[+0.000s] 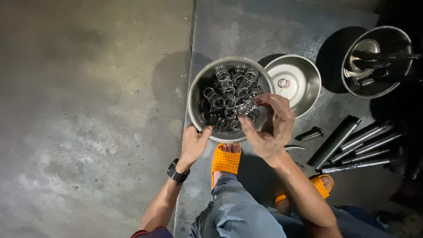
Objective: The person picks small metal rings from a bowl and uses pliers to attach them to a larger metal ring, placing the assembled pieces into a separate bowl. The person repeats this process with multiple small rings.
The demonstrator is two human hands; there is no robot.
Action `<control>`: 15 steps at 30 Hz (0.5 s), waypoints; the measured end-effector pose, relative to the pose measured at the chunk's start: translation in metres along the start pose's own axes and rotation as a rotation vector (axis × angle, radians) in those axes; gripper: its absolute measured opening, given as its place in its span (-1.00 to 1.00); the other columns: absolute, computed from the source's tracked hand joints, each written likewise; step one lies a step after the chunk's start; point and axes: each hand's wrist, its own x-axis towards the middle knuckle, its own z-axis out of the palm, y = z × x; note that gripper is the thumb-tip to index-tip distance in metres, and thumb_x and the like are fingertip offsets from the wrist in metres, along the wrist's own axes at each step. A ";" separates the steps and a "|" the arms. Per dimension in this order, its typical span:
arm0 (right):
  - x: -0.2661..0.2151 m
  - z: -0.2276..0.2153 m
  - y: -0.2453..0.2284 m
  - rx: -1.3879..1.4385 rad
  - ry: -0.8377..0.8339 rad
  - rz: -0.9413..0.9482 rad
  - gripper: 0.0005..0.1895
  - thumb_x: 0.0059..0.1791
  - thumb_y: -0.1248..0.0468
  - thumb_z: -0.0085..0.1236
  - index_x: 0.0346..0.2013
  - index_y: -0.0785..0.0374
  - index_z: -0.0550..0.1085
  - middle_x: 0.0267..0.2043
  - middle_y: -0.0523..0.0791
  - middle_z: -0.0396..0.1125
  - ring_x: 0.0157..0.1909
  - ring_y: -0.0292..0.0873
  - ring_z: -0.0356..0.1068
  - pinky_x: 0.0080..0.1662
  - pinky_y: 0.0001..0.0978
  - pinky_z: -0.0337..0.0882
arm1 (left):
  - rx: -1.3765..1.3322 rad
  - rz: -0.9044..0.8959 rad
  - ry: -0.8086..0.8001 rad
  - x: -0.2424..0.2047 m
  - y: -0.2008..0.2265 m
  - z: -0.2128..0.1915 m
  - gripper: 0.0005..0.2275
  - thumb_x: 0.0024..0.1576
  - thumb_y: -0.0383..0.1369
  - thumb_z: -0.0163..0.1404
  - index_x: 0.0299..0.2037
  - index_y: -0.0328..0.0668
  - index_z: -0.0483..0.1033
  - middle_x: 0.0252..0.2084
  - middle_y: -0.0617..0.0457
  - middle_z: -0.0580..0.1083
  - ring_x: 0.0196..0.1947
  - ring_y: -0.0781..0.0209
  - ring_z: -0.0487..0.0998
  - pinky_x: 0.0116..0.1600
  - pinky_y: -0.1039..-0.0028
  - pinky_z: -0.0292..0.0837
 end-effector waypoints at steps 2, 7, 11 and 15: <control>0.001 0.001 -0.003 -0.001 0.003 0.002 -0.44 -0.18 0.43 0.21 -0.03 0.57 0.13 -0.22 0.15 0.14 -0.22 0.09 0.26 -0.19 -0.16 0.36 | -0.013 0.002 0.001 0.000 -0.004 0.000 -0.76 -0.07 -0.41 -0.04 -0.76 -0.28 0.29 -0.82 0.06 0.11 -0.71 0.31 0.12 -0.59 0.48 0.03; -0.002 0.003 0.001 0.058 0.023 0.012 -0.43 -0.20 0.44 0.22 -0.05 0.58 0.12 -0.23 0.16 0.13 -0.25 0.10 0.26 -0.22 -0.18 0.36 | -0.029 0.001 0.006 0.000 -0.001 -0.002 -0.75 -0.06 -0.42 -0.05 -0.77 -0.26 0.28 -0.83 0.09 0.11 -0.71 0.35 0.12 -0.60 0.53 0.04; -0.007 -0.004 0.012 0.067 0.023 0.039 -0.45 -0.20 0.41 0.23 -0.09 0.62 0.14 -0.32 0.19 0.16 -0.35 0.09 0.27 -0.32 -0.15 0.34 | -0.062 -0.024 0.012 -0.002 0.010 -0.001 -0.75 -0.06 -0.42 -0.05 -0.79 -0.20 0.27 -0.83 0.17 0.13 -0.74 0.40 0.10 -0.62 0.58 0.01; 0.018 -0.027 0.009 0.119 0.263 0.369 -0.68 -0.04 0.14 0.01 -0.17 0.35 0.31 -0.28 0.02 0.24 -0.34 -0.13 0.25 -0.26 -0.39 0.31 | -0.114 -0.008 -0.001 -0.008 0.027 -0.004 -0.75 -0.04 -0.46 -0.07 -0.77 -0.23 0.27 -0.81 0.20 0.12 -0.73 0.41 0.08 -0.63 0.57 0.01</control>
